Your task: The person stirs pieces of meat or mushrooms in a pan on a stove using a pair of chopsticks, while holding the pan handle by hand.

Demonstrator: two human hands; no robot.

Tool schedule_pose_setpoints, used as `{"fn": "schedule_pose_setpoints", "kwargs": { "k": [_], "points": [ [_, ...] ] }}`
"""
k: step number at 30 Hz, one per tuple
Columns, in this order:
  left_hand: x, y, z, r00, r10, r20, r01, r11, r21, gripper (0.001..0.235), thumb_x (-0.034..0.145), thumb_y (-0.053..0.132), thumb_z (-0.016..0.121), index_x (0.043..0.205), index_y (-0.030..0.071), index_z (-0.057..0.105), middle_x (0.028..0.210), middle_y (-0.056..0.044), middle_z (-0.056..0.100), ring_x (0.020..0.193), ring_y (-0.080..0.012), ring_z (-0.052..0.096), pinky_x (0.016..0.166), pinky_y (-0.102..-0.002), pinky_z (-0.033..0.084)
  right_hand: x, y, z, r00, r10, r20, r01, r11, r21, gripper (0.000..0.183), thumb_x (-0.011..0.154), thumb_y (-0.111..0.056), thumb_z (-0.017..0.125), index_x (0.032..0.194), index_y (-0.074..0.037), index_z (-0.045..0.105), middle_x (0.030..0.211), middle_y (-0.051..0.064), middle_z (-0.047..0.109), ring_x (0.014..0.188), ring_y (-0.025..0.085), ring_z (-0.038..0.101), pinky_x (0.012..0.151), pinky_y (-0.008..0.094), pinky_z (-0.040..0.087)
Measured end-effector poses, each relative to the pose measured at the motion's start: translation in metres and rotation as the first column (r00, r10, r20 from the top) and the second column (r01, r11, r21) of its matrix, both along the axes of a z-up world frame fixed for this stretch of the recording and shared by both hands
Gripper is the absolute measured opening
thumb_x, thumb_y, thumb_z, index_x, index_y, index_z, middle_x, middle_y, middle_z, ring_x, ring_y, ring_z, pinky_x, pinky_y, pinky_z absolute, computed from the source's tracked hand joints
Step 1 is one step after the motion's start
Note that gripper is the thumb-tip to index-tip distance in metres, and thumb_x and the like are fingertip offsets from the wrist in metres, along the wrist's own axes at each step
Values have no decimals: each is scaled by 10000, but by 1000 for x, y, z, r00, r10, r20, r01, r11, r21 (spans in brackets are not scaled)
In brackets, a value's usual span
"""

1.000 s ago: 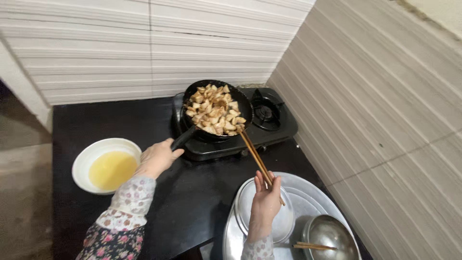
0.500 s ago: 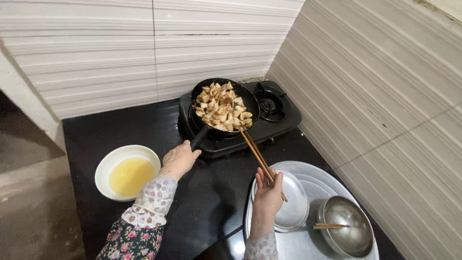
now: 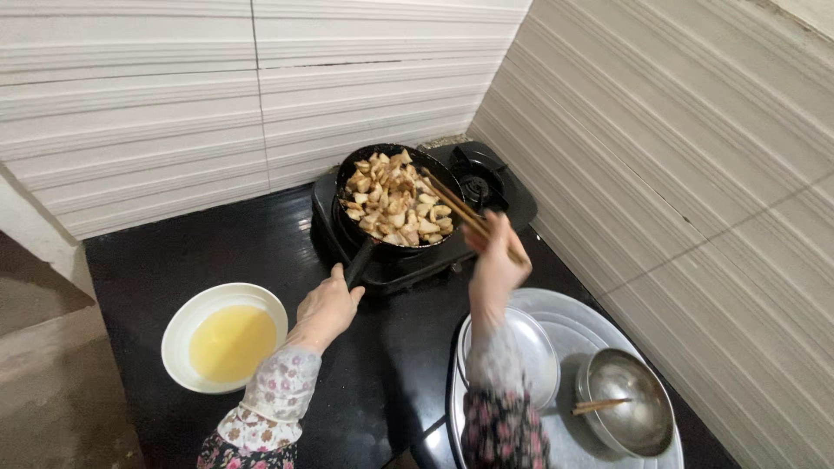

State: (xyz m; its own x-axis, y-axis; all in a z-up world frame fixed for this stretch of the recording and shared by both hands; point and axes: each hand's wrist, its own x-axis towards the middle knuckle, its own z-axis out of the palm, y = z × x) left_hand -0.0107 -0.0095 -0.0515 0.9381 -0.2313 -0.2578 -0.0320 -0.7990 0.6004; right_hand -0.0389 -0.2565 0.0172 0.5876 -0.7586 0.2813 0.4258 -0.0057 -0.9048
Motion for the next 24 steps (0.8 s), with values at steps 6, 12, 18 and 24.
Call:
{"fn": "schedule_pose_setpoints", "kwargs": {
  "k": [6, 12, 18, 24],
  "points": [
    [-12, 0, 16, 1000, 13, 1, -13, 999, 40, 588, 987, 423, 544, 1470, 115, 413, 1237, -182, 675, 1121, -387, 674, 949, -507, 550, 118, 21, 11, 980, 164, -112, -188, 949, -254, 330, 1029, -234, 693, 1032, 86, 776, 884, 155, 748, 719, 158, 676, 620, 261, 525],
    [-13, 1, 37, 997, 5, -82, 1, 997, 74, 507, 1026, 417, 491, 1400, 75, 457, 1217, -183, 686, 1099, -380, 694, 956, -495, 558, 151, 13, 8, 790, 161, -592, -390, 876, -283, 296, 969, -230, 668, 1149, -3, 727, 906, 86, 783, 695, 141, 702, 633, 266, 564],
    [-15, 2, 50, 986, 23, -165, -11, 997, 72, 464, 1054, 414, 445, 1342, 56, 515, 1129, -166, 748, 1072, -363, 725, 960, -486, 568, 93, -25, -4, 839, 327, -435, -454, 861, -228, 320, 996, -185, 644, 1167, 72, 732, 978, 163, 787, 860, 214, 772, 754, 293, 601],
    [-10, 4, 67, 981, 43, -189, -28, 996, 85, 530, 1033, 430, 477, 1421, 70, 437, 1156, -175, 694, 1124, -363, 676, 980, -493, 540, 56, -49, 3, 863, 351, -362, -432, 885, -173, 306, 975, -160, 650, 1207, 36, 689, 1034, 172, 771, 913, 235, 779, 833, 321, 627]
  ]
}}
